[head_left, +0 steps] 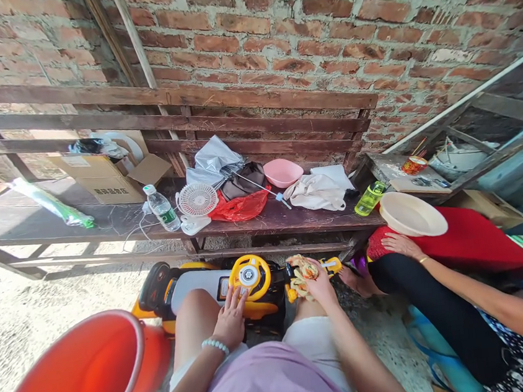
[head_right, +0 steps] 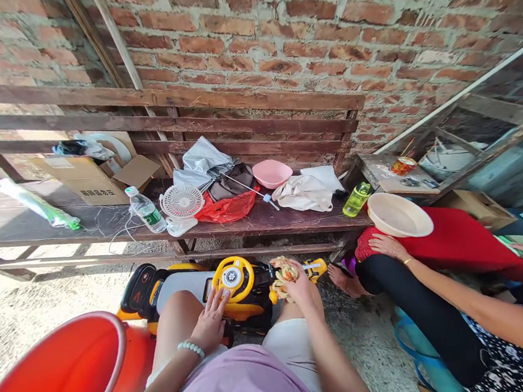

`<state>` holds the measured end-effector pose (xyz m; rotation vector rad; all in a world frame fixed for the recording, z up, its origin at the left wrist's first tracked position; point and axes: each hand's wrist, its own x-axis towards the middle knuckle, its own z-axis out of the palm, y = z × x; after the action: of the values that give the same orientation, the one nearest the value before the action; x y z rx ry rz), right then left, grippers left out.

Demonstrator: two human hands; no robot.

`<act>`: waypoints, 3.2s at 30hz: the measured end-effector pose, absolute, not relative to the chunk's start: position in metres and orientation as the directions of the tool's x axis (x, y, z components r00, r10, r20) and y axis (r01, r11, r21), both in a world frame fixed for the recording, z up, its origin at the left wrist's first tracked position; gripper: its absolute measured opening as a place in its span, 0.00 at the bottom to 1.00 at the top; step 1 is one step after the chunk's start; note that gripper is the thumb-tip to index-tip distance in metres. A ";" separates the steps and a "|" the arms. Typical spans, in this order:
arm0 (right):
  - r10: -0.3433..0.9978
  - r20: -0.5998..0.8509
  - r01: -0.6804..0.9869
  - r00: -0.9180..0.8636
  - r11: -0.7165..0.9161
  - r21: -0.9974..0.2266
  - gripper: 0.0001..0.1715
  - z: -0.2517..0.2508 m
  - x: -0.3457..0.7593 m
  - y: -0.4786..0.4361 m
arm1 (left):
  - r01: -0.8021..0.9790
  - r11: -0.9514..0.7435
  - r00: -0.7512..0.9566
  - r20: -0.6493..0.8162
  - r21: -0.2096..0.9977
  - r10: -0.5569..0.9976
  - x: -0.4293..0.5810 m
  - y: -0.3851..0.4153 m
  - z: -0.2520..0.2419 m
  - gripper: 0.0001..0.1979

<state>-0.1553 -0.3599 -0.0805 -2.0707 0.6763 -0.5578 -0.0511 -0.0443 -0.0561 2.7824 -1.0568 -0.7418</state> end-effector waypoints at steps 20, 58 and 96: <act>-0.577 -0.233 -0.617 0.783 -0.767 -0.175 0.17 -0.005 -0.067 -0.333 | -0.610 -0.753 0.634 -0.416 0.249 -0.651 -0.051 -0.043 -0.053 0.45; -0.152 0.065 -0.116 0.986 -0.918 -0.380 0.33 0.015 -0.033 -0.276 | -0.593 -0.741 0.616 -0.415 0.315 -0.670 -0.050 -0.041 -0.057 0.48; -0.339 -0.119 -0.350 0.933 -0.783 -0.514 0.31 0.015 -0.029 -0.249 | -0.518 -0.736 0.647 -0.362 0.437 -0.671 -0.054 -0.040 -0.060 0.47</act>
<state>-0.0295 -0.2488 0.0155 -2.5394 0.4910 0.0265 -0.0536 -0.0404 -0.0600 2.5744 -0.9544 -0.7401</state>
